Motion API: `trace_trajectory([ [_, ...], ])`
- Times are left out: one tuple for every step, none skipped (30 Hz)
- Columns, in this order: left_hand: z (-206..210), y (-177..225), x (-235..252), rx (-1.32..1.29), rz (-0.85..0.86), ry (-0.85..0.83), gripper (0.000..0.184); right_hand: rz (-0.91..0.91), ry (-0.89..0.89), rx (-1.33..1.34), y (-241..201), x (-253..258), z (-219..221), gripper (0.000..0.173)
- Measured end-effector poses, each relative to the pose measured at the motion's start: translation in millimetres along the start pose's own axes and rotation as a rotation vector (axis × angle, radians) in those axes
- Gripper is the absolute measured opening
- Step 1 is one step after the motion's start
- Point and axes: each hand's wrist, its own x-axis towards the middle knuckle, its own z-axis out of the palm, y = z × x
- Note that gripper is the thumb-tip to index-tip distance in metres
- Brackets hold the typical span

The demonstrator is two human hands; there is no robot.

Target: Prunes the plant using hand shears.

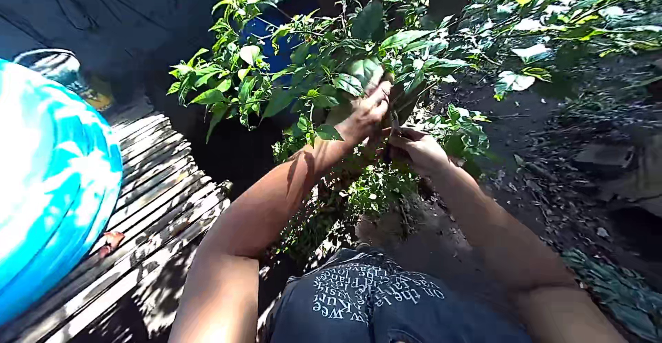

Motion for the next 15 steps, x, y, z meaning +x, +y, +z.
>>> trace_trajectory([
  [4.1, -12.7, 9.6, -0.086, -0.175, 0.105, 0.034, 0.013, -0.012, 0.022, -6.8, 9.1, 7.2, 0.027],
  [7.7, -27.5, 18.4, -0.124, -0.310, 0.257, 0.042, 0.014, -0.029, 0.034, -11.2, 19.5, 11.2, 0.028],
  [5.0, -41.7, 22.6, -0.053, -0.394, 0.313, 0.046, 0.010, -0.033, 0.038, -14.7, 29.5, 13.8, 0.027],
  [-15.5, -46.7, 21.3, 0.106, -0.445, 0.163, 0.046, 0.011, -0.034, 0.027, -19.6, 37.9, 15.6, 0.027],
  [-35.4, -48.1, 20.7, 0.249, -0.457, -0.009, 0.048, 0.019, -0.035, 0.006, -25.7, 45.9, 17.4, 0.027],
  [-46.6, -51.0, 21.1, 0.316, -0.480, -0.118, 0.051, 0.028, -0.033, -0.025, -31.7, 53.9, 19.1, 0.028],
  [-50.9, -54.4, 20.3, 0.312, -0.519, -0.172, 0.051, 0.028, -0.039, -0.057, -35.2, 62.3, 20.3, 0.028],
  [-49.4, -57.8, 17.9, 0.276, -0.562, -0.176, 0.049, 0.022, -0.045, -0.085, -35.9, 70.7, 21.8, 0.029],
  [-46.0, -59.1, 15.3, 0.255, -0.611, -0.176, 0.044, 0.024, -0.047, -0.109, -35.6, 78.3, 23.8, 0.032],
  [-43.1, -58.7, 13.3, 0.248, -0.656, -0.188, 0.038, 0.034, -0.056, -0.128, -35.3, 86.4, 25.4, 0.036],
  [-43.0, -55.4, 12.6, 0.242, -0.702, -0.231, 0.036, 0.035, -0.073, -0.147, -35.6, 93.2, 27.7, 0.037],
  [-42.6, -52.2, 11.7, 0.240, -0.736, -0.269, 0.036, 0.036, -0.097, -0.163, -35.3, 100.5, 29.3, 0.038],
  [-41.2, -49.0, 9.8, 0.235, -0.757, -0.292, 0.035, 0.043, -0.122, -0.177, -35.1, 107.0, 31.1, 0.039],
  [-39.9, -46.3, 6.6, 0.219, -0.760, -0.301, 0.033, 0.047, -0.145, -0.194, -34.5, 112.9, 32.6, 0.040],
  [-38.6, -44.5, 2.9, 0.195, -0.747, -0.295, 0.031, 0.049, -0.158, -0.220, -35.4, 117.1, 35.1, 0.041],
])
